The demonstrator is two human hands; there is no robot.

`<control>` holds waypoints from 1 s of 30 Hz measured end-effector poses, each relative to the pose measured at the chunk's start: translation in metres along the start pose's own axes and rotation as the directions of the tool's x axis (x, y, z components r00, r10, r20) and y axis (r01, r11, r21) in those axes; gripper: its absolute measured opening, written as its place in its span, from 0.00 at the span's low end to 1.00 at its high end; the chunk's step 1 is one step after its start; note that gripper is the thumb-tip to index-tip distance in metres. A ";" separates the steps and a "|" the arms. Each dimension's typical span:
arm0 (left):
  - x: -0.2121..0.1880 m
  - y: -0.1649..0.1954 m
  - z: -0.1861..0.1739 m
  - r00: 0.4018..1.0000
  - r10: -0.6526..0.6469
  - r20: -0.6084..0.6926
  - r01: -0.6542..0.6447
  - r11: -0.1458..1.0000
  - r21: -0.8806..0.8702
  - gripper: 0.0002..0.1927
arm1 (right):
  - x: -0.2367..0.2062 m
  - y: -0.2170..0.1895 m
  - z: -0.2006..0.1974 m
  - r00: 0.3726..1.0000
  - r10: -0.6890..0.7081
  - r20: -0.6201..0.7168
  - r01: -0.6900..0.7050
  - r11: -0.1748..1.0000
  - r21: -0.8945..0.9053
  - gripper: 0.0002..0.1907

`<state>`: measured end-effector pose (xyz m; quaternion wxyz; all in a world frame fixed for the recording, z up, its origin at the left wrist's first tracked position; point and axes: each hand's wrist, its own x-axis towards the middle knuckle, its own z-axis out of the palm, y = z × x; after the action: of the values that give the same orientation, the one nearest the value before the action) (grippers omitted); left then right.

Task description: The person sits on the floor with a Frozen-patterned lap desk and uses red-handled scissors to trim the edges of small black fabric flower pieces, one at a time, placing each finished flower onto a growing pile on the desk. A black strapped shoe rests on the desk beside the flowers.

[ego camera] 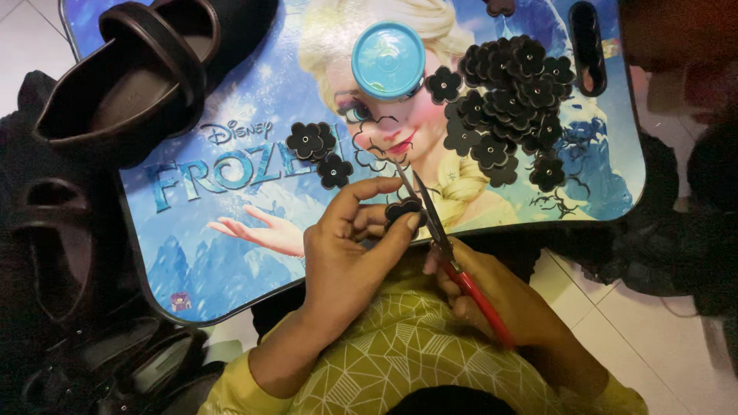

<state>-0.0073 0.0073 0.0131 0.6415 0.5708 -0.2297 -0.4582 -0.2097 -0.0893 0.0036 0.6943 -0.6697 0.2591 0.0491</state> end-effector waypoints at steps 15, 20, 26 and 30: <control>0.003 -0.004 -0.004 0.999 0.049 -0.014 -0.049 0.998 -0.028 0.20 | 0.007 -0.006 0.002 0.997 -0.053 -0.059 0.048 0.995 -0.084 0.46; 0.005 -0.006 -0.007 1.000 0.029 -0.008 -0.029 1.000 -0.012 0.21 | 0.007 -0.004 0.001 0.997 -0.020 -0.068 0.012 0.993 -0.115 0.47; 0.005 -0.004 -0.010 1.000 0.027 0.001 -0.027 1.000 -0.012 0.22 | 0.007 -0.004 0.002 0.995 -0.049 -0.082 0.039 0.992 -0.117 0.48; 0.004 -0.005 -0.010 1.000 0.030 -0.010 -0.030 0.999 -0.013 0.21 | 0.006 -0.004 0.001 0.996 -0.033 -0.084 0.022 0.990 -0.136 0.48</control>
<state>0.0013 0.0091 0.0052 0.6531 0.5655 -0.2319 -0.4471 -0.2021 -0.0901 0.0047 0.6361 -0.7201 0.2757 0.0279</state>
